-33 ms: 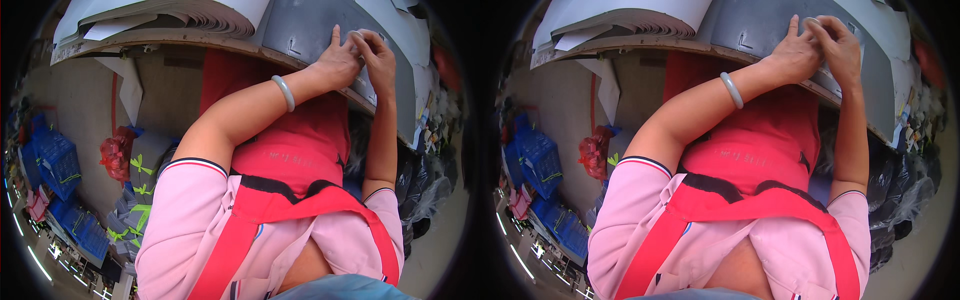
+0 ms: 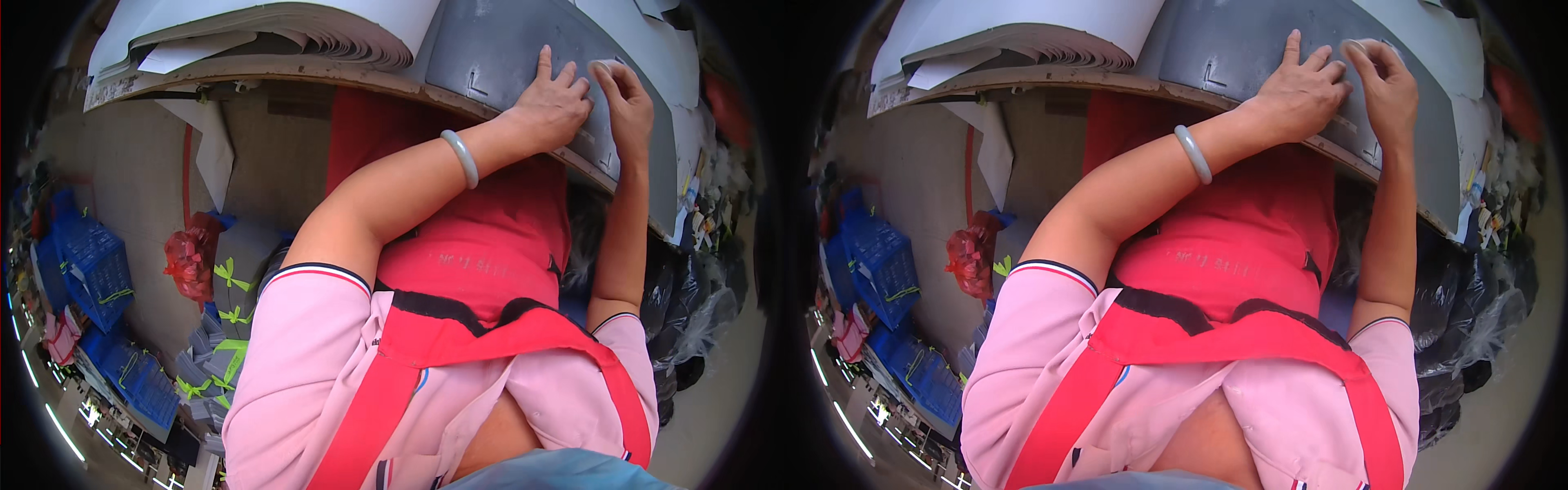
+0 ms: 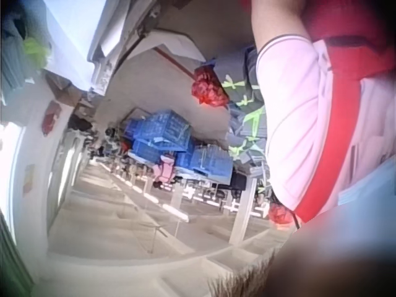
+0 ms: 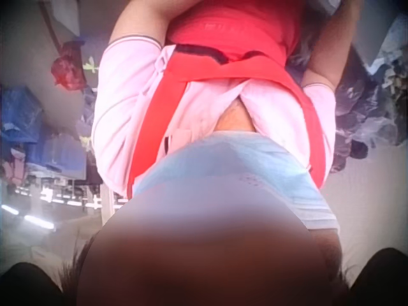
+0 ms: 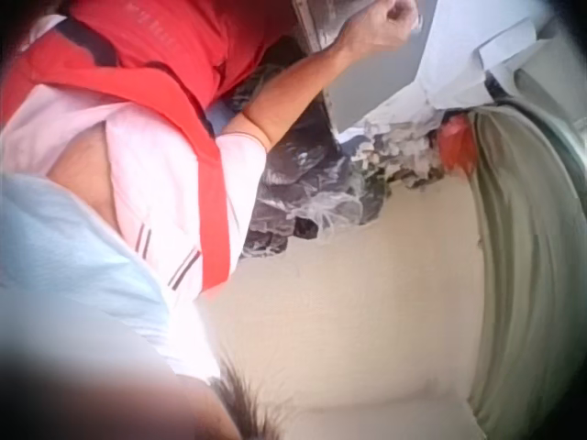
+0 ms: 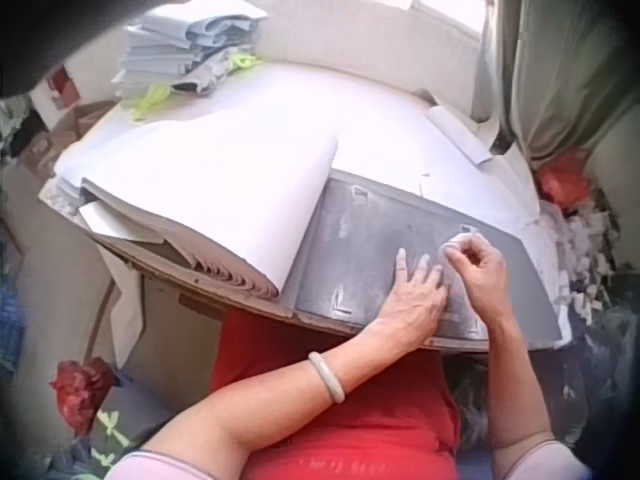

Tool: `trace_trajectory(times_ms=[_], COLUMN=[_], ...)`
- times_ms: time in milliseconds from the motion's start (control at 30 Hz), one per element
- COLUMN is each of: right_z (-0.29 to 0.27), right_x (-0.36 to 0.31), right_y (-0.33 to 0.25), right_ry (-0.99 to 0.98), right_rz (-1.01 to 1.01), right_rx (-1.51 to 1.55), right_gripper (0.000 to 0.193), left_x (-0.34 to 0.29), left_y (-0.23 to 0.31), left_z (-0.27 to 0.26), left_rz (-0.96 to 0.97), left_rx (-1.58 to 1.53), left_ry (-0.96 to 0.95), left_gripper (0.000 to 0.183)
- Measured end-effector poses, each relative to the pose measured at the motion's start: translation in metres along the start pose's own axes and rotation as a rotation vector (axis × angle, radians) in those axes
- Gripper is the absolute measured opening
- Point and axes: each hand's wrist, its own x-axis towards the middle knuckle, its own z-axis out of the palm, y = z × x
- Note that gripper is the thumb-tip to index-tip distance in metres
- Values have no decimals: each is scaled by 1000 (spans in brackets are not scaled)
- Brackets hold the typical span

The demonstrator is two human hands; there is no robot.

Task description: Manually assembling and preparing paper components for a folder or binder.

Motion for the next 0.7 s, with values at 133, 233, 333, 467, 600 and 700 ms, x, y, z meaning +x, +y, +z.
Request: trace_trajectory(times_ms=[133,233,333,467,600,700], right_z=[-78,-90,-108,-107,-115,-137], right_x=[-8,-1,4,0,-25,-58], right_y=[97,98,102,105,95,51], right_ry=[231,205,161,-133,-118,15], right_rz=[201,372,464,468,272,64], right_rx=[-408,-92,122,460,489,368], right_gripper=[22,22,21,16,12,14], left_x=[7,3,2,2,-17,-54], left_y=[4,1,1,6,29,68], left_z=[-8,-6,-6,-9,-25,-46], left_rz=[13,5,11,9,153,244], left_rx=[13,-7,17,5,-241,-491], left_ry=[-118,-43,-38,-12,95,32], left_gripper=[27,27,27,26,26,26])
